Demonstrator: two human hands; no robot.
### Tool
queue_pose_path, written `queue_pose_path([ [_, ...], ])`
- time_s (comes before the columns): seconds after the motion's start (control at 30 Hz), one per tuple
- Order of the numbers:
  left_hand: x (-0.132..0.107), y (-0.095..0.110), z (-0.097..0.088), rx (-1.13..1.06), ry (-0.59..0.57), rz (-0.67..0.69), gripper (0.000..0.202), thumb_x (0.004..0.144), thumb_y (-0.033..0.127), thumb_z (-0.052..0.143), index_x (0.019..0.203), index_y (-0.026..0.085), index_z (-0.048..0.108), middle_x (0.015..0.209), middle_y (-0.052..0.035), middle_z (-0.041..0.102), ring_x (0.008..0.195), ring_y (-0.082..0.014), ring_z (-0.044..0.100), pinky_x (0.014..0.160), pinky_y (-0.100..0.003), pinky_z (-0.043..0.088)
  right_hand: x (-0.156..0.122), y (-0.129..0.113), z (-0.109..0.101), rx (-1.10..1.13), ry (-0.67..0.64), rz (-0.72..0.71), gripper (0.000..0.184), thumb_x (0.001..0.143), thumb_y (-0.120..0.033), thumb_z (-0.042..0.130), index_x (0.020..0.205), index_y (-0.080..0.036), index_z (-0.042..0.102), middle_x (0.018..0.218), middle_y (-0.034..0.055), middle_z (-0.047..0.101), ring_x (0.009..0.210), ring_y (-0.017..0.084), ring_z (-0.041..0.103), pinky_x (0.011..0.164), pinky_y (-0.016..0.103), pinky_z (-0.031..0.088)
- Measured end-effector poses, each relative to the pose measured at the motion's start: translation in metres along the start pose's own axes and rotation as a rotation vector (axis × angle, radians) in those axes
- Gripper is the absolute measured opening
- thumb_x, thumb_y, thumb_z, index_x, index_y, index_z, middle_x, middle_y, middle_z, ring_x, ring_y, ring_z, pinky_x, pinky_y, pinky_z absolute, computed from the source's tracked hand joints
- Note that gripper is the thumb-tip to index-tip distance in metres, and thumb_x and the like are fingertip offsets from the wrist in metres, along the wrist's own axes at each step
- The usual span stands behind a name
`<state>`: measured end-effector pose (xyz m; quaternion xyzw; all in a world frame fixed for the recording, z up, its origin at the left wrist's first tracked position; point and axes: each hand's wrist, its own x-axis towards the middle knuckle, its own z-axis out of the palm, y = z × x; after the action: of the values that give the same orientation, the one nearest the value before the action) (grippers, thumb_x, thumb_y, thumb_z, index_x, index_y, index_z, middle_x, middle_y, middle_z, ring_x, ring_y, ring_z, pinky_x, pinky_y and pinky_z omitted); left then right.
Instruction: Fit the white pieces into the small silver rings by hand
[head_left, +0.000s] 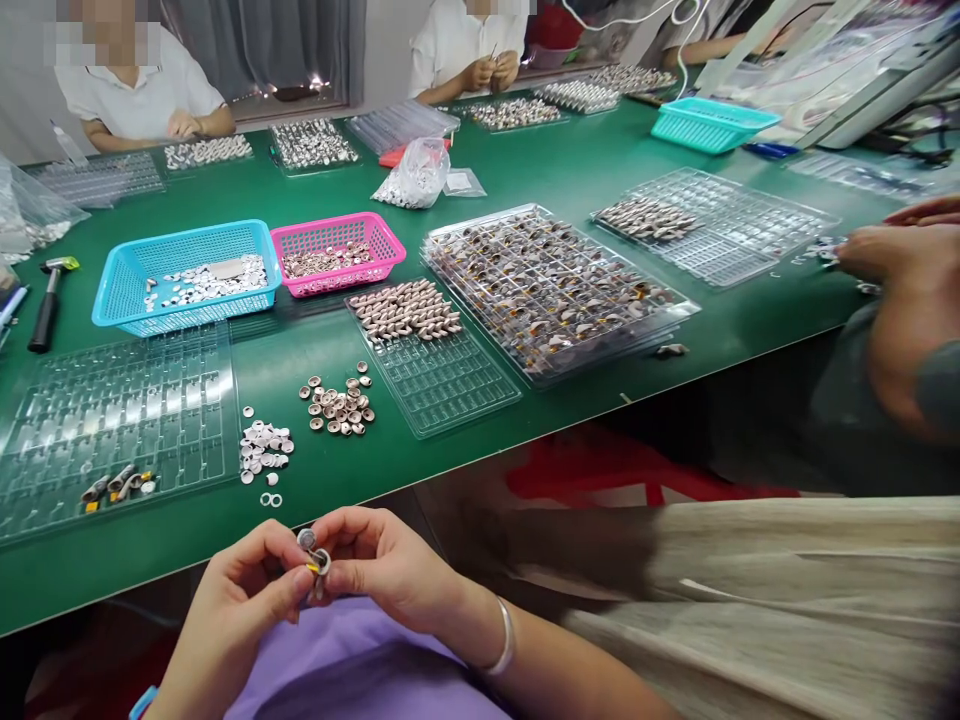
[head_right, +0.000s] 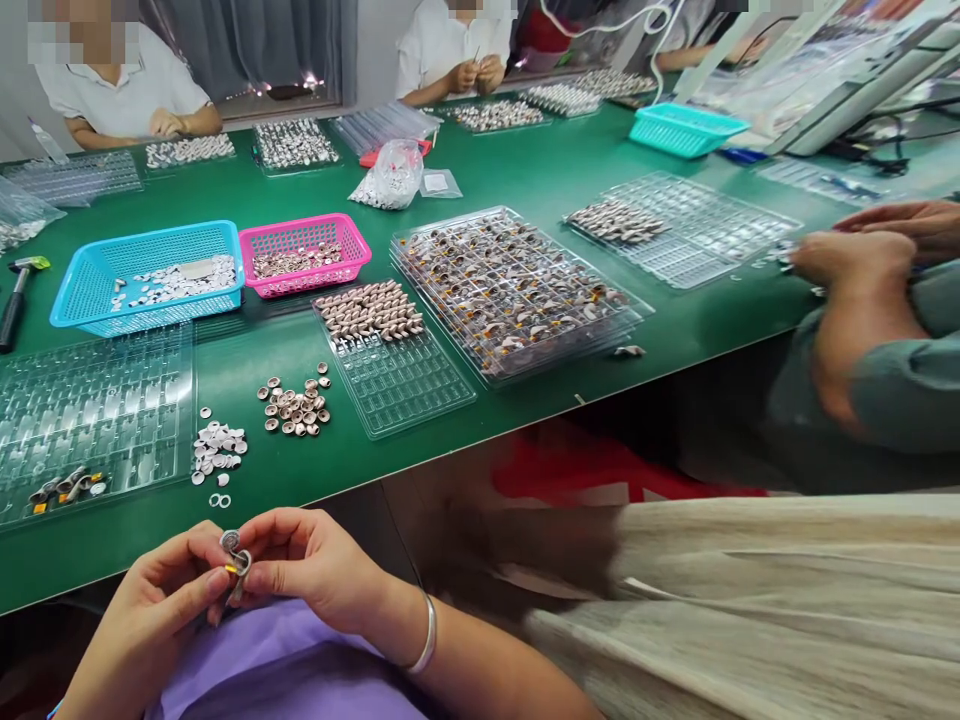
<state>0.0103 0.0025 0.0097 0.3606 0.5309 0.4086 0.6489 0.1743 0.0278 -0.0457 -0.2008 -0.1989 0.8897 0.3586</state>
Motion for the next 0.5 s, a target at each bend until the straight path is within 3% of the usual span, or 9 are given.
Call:
queue_pose_path([
  [0.07, 0.0016, -0.0002, -0.0021, 0.007, -0.047, -0.012, 0.027, 0.071, 0.038, 0.083, 0.065, 0.017, 0.067, 0.064, 0.0014, 0.059, 0.059, -0.0101, 0.052, 0.053, -0.019, 0.043, 0.0001, -0.0001, -0.0004, 0.008, -0.022, -0.004, 0.038, 0.059, -0.024, 0.094, 0.090, -0.015, 0.074, 0.078, 0.0002, 0.075, 0.066, 0.010, 0.071, 0.068, 0.023, 0.059],
  [0.5, 0.0010, -0.0012, -0.0059, 0.050, -0.069, -0.063, 0.029, 0.070, 0.040, 0.083, 0.066, 0.017, 0.064, 0.063, 0.0025, 0.058, 0.053, -0.0073, 0.048, 0.049, -0.017, 0.040, -0.0029, -0.0058, 0.0003, -0.066, -0.087, -0.037, 0.030, 0.066, -0.026, 0.090, 0.082, -0.014, 0.068, 0.075, 0.0003, 0.073, 0.068, 0.011, 0.072, 0.068, 0.022, 0.057],
])
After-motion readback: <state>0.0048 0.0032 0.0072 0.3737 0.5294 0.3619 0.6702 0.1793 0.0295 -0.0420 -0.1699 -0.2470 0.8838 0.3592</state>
